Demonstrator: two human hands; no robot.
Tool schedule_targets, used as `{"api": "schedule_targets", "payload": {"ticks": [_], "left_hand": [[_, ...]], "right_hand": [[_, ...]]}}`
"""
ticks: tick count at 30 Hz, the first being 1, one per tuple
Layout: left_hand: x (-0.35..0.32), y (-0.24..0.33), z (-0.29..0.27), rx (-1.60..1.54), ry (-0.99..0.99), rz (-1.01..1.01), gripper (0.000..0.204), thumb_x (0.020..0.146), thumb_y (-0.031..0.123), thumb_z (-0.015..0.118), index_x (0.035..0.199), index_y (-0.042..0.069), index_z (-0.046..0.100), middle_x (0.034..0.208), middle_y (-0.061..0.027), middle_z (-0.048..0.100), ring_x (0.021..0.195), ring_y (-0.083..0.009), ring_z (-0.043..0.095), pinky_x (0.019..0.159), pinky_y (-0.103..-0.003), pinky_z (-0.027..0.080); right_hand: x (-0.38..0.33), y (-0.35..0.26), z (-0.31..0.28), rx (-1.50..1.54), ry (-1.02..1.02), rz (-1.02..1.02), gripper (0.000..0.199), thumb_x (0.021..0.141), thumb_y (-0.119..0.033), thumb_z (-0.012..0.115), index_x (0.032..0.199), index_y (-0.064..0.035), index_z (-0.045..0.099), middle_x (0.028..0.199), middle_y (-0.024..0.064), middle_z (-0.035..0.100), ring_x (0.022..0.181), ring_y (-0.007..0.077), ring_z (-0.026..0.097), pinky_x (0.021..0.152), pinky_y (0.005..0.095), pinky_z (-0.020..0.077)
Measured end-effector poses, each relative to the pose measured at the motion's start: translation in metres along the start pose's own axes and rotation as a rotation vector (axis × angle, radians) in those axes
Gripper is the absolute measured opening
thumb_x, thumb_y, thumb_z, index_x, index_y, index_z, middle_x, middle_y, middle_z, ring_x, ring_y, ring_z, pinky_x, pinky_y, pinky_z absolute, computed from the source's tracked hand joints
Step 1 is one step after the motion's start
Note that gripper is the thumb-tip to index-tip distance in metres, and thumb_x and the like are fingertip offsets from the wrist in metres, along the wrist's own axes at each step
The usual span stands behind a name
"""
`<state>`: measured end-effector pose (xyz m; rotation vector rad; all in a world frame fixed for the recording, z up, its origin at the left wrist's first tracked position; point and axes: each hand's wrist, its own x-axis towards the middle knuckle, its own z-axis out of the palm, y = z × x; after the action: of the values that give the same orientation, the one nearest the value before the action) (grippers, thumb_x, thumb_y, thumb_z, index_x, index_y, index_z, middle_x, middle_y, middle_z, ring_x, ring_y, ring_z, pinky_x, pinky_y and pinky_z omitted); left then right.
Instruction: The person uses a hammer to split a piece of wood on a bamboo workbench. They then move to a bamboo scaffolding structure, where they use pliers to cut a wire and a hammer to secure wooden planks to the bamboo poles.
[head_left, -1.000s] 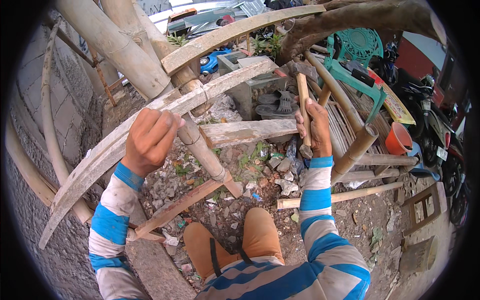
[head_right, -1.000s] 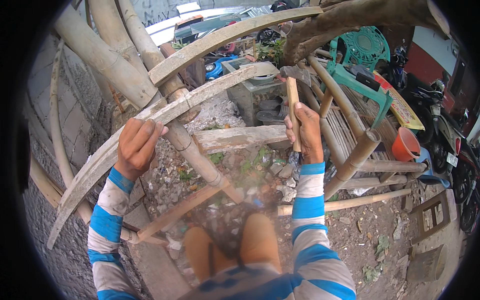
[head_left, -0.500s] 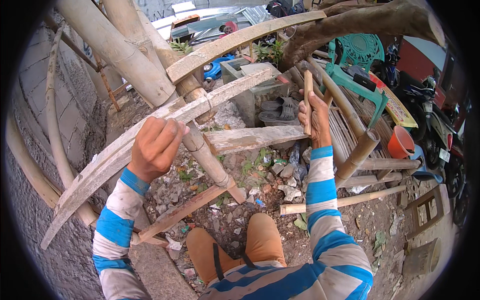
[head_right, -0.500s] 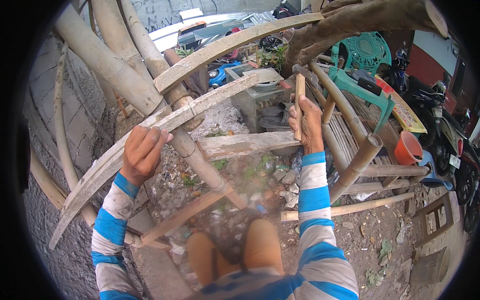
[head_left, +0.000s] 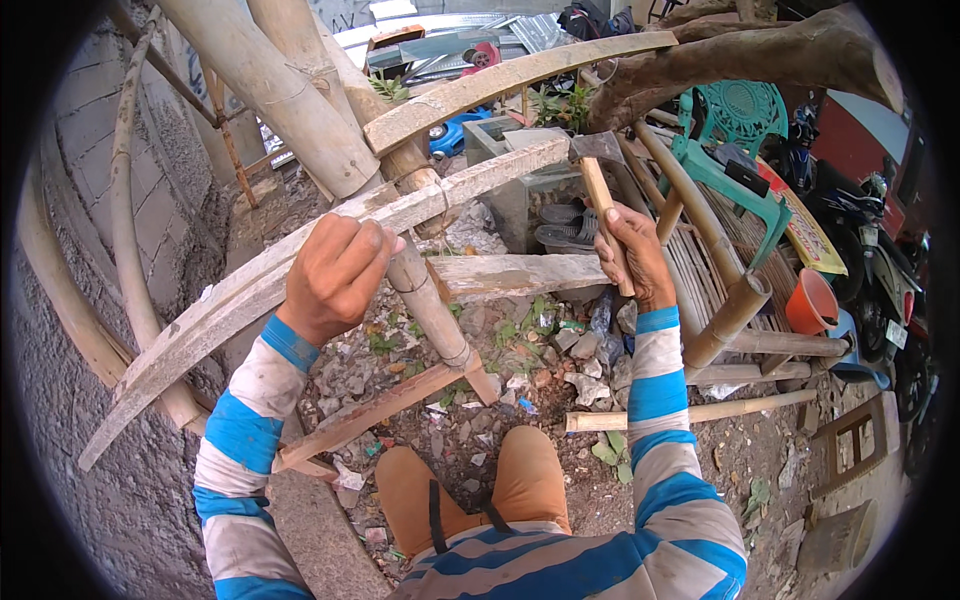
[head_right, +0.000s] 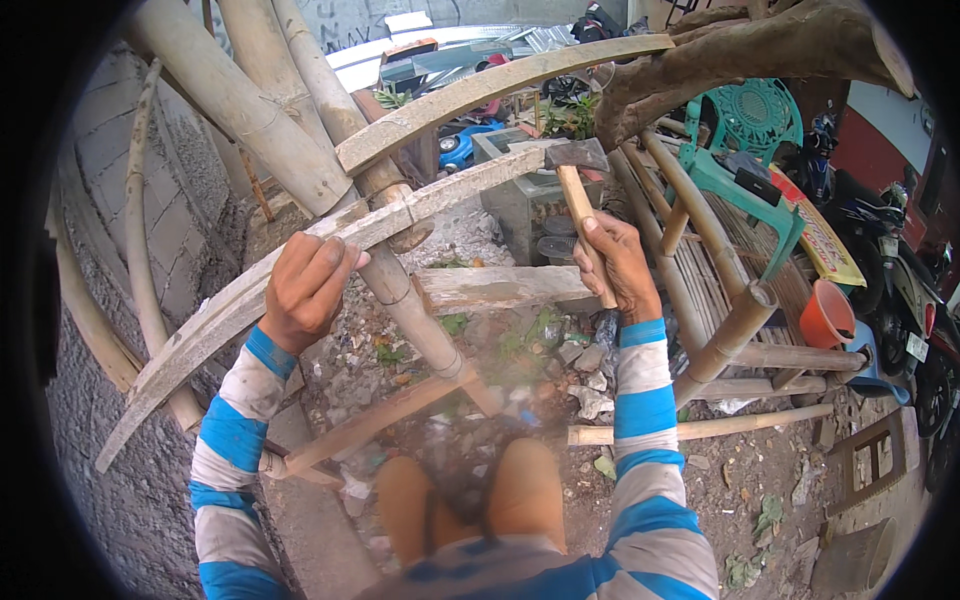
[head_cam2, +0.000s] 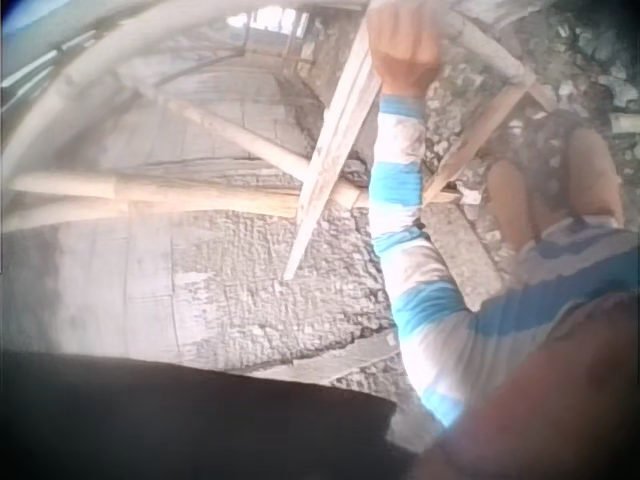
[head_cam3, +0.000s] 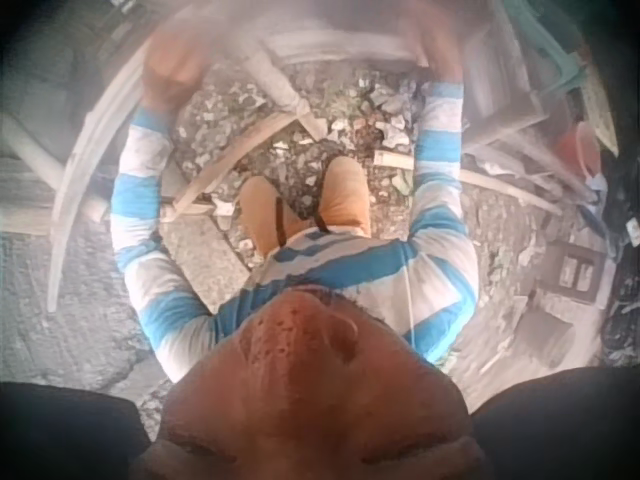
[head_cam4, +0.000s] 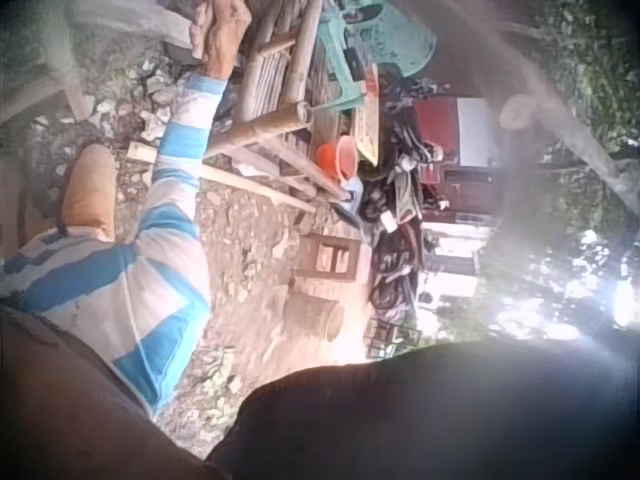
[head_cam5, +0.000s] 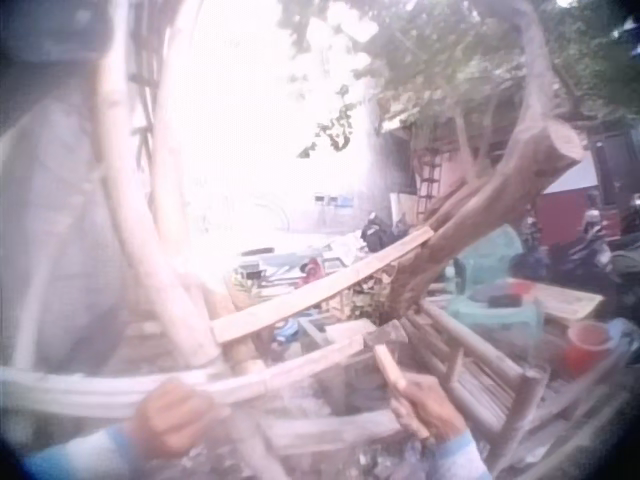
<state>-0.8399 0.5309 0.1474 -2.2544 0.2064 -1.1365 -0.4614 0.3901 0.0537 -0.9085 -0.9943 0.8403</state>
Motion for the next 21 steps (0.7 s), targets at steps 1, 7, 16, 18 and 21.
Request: {"api": "schedule_targets", "payload": {"ticks": [1,7,16,18,21], "left_hand": [[0.000,-0.001,-0.001,0.006,-0.006,0.001,0.028,0.072,0.000,0.081,0.096,-0.009,0.069,0.089,-0.0135,0.062,0.072,-0.0270,0.057,0.059,-0.040,0.043],[-0.004,0.001,0.009,0.032,0.014,0.022,0.028,0.072,0.002,0.079,0.096,-0.009,0.070,0.089,-0.0126,0.062,0.073,-0.0259,0.057,0.060,-0.039,0.044],[-0.001,0.003,0.003,0.097,-0.010,-0.001,0.026,0.074,0.003,0.078,0.096,-0.008,0.070,0.087,-0.0115,0.061,0.073,-0.0254,0.057,0.066,-0.039,0.045],[-0.001,0.002,0.006,0.085,0.016,0.002,0.025,0.074,0.004,0.078,0.095,-0.007,0.070,0.087,-0.0112,0.061,0.074,-0.0254,0.057,0.068,-0.039,0.045],[-0.001,0.001,0.007,0.085,0.010,0.003,0.023,0.074,0.004,0.077,0.094,-0.007,0.071,0.086,-0.0110,0.061,0.075,-0.0254,0.057,0.069,-0.040,0.046]], "right_hand": [[-0.005,0.000,0.005,-0.025,0.049,-0.039,0.044,0.108,-0.029,0.057,0.137,0.0033,0.055,0.064,0.0038,0.052,0.042,0.0077,0.044,0.034,0.0203,0.0345],[-0.049,0.037,0.068,-0.266,0.446,-0.431,0.042,0.106,-0.023,0.060,0.138,0.0039,0.054,0.068,0.0022,0.056,0.047,0.0071,0.050,0.041,0.0219,0.0402],[-0.095,0.114,0.176,-0.717,0.315,-0.785,0.042,0.106,-0.015,0.058,0.138,0.0099,0.049,0.095,0.0139,0.067,0.075,0.0170,0.064,0.065,0.0306,0.0517],[-0.098,0.120,0.186,-0.723,0.268,-0.771,0.043,0.106,-0.014,0.058,0.139,0.0111,0.048,0.099,0.0170,0.069,0.081,0.0207,0.067,0.070,0.0335,0.0538],[-0.086,0.123,0.200,-0.680,0.304,-0.826,0.037,0.103,-0.013,0.060,0.132,0.0104,0.055,0.101,0.0215,0.070,0.085,0.0294,0.070,0.072,0.0381,0.0554]]}}
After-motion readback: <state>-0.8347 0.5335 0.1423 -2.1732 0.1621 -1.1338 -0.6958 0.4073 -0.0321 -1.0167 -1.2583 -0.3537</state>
